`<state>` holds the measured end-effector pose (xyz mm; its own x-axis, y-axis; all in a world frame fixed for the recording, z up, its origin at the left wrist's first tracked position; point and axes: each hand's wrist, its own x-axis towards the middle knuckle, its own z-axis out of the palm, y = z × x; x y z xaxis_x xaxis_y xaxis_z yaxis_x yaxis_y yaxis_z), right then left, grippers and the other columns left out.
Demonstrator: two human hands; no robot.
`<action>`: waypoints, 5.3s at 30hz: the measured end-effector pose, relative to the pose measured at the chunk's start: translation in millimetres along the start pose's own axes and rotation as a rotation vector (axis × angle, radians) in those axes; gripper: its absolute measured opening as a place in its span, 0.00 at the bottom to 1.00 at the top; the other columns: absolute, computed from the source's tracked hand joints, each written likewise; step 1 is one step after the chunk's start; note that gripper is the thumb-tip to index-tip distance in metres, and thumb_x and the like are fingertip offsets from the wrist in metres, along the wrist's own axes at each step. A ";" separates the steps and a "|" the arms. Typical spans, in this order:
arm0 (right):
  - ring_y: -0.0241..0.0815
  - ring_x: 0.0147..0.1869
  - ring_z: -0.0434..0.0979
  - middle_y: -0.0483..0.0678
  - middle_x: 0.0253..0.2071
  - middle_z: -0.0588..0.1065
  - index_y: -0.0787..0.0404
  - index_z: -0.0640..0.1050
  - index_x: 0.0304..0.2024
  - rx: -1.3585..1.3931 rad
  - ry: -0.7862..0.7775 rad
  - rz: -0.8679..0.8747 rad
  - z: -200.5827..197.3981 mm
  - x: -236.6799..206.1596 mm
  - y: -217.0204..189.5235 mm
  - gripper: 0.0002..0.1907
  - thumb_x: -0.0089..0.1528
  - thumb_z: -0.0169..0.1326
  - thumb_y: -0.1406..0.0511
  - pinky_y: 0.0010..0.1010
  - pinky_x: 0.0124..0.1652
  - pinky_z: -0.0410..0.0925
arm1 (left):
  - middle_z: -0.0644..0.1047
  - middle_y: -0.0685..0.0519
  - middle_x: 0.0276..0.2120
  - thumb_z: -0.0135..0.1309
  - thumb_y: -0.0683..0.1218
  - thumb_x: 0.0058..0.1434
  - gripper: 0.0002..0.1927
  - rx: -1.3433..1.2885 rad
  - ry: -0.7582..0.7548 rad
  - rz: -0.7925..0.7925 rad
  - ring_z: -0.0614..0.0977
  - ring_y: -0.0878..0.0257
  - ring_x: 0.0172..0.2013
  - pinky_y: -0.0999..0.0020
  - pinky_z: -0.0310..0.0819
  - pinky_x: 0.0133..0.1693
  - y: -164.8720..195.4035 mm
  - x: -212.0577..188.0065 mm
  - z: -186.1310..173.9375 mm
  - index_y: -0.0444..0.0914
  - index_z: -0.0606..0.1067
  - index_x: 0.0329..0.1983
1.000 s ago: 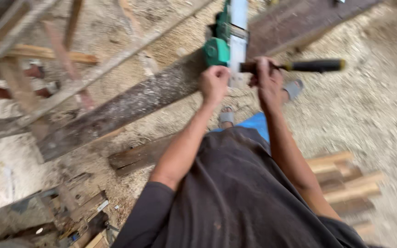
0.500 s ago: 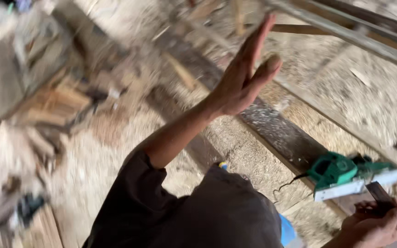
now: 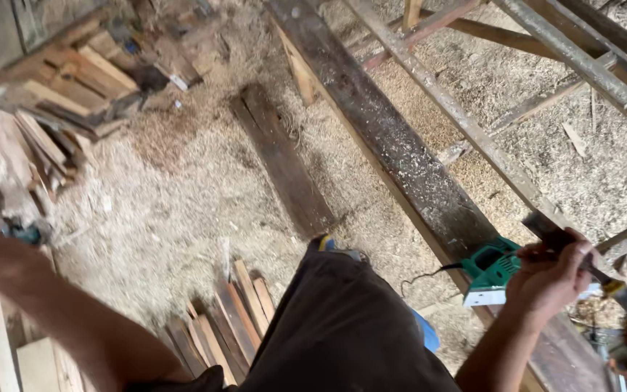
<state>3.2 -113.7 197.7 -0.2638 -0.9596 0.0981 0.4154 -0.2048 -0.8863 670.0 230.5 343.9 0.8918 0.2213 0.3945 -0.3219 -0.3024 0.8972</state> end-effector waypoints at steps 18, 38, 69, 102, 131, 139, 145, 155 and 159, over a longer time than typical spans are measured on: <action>0.39 0.30 0.75 0.54 0.35 0.77 0.69 0.75 0.54 -0.154 0.358 -0.130 -94.2 -114.9 -19.2 0.19 0.83 0.50 0.57 0.25 0.31 0.65 | 0.82 0.55 0.28 0.51 0.66 0.66 0.26 -0.995 -1.957 1.090 0.78 0.69 0.24 0.69 0.75 0.29 253.6 -607.9 215.8 0.40 0.80 0.42; 0.32 0.28 0.72 0.45 0.28 0.73 0.64 0.74 0.47 -0.294 0.806 0.045 -99.0 -200.4 39.8 0.16 0.75 0.47 0.57 0.25 0.29 0.69 | 0.84 0.53 0.32 0.59 0.47 0.64 0.10 -0.221 -2.388 0.529 0.83 0.67 0.32 0.69 0.77 0.36 25.6 -650.8 176.8 0.37 0.82 0.42; 0.30 0.26 0.72 0.44 0.26 0.74 0.65 0.75 0.50 -0.247 0.780 -0.043 -115.6 -145.6 74.4 0.17 0.75 0.47 0.57 0.23 0.26 0.66 | 0.59 0.48 0.76 0.50 0.59 0.75 0.31 -0.358 -2.241 1.549 0.62 0.45 0.74 0.50 0.56 0.73 70.2 -717.7 209.4 0.45 0.62 0.77; 0.40 0.44 0.82 0.50 0.41 0.80 0.66 0.75 0.49 0.268 0.950 -0.027 -167.5 -261.2 111.6 0.11 0.71 0.48 0.64 0.33 0.47 0.77 | 0.72 0.41 0.65 0.47 0.75 0.63 0.48 0.046 -2.983 -0.319 0.73 0.53 0.66 0.58 0.72 0.63 52.1 -692.8 134.2 0.35 0.62 0.71; 0.42 0.47 0.83 0.53 0.42 0.79 0.67 0.71 0.56 -0.152 1.005 0.008 -143.9 -277.9 62.2 0.12 0.73 0.48 0.67 0.34 0.51 0.78 | 0.76 0.48 0.39 0.52 0.82 0.48 0.56 0.229 -2.767 -0.808 0.79 0.62 0.38 0.67 0.78 0.43 5.6 -732.4 122.5 0.30 0.68 0.58; 0.43 0.45 0.82 0.53 0.44 0.78 0.65 0.66 0.56 0.141 1.029 -0.096 -148.5 -278.3 39.3 0.10 0.74 0.46 0.67 0.33 0.47 0.77 | 0.84 0.46 0.41 0.44 0.80 0.55 0.48 0.492 -2.705 0.560 0.87 0.62 0.40 0.67 0.83 0.43 53.0 -692.6 156.8 0.34 0.77 0.54; 0.33 0.27 0.71 0.47 0.32 0.74 0.65 0.78 0.50 -0.208 0.981 0.110 -146.9 -262.4 23.4 0.18 0.75 0.47 0.57 0.27 0.27 0.67 | 0.77 0.50 0.49 0.57 0.56 0.69 0.19 -0.467 -2.199 1.208 0.80 0.61 0.47 0.59 0.80 0.51 95.1 -723.3 191.3 0.38 0.78 0.54; 0.35 0.40 0.84 0.46 0.41 0.80 0.63 0.75 0.51 -0.221 0.954 -0.228 -151.9 -158.1 36.2 0.12 0.71 0.57 0.62 0.26 0.37 0.80 | 0.75 0.51 0.40 0.64 0.45 0.63 0.12 -0.652 -2.062 1.949 0.74 0.57 0.45 0.58 0.71 0.48 117.8 -771.7 184.7 0.44 0.83 0.50; 0.36 0.43 0.83 0.50 0.44 0.78 0.62 0.74 0.56 -0.191 0.988 -0.301 -149.8 -140.2 43.3 0.14 0.71 0.58 0.64 0.29 0.41 0.83 | 0.77 0.53 0.39 0.64 0.44 0.63 0.06 -0.641 -2.120 1.861 0.78 0.59 0.44 0.60 0.73 0.49 121.8 -771.1 179.0 0.43 0.83 0.43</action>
<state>-72.2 40.9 77.8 -0.9622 -0.2722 -0.0108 0.0933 -0.2921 -0.9518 0.0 -142.9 113.4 -0.9639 -0.2448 0.1046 -0.1971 0.9202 0.3382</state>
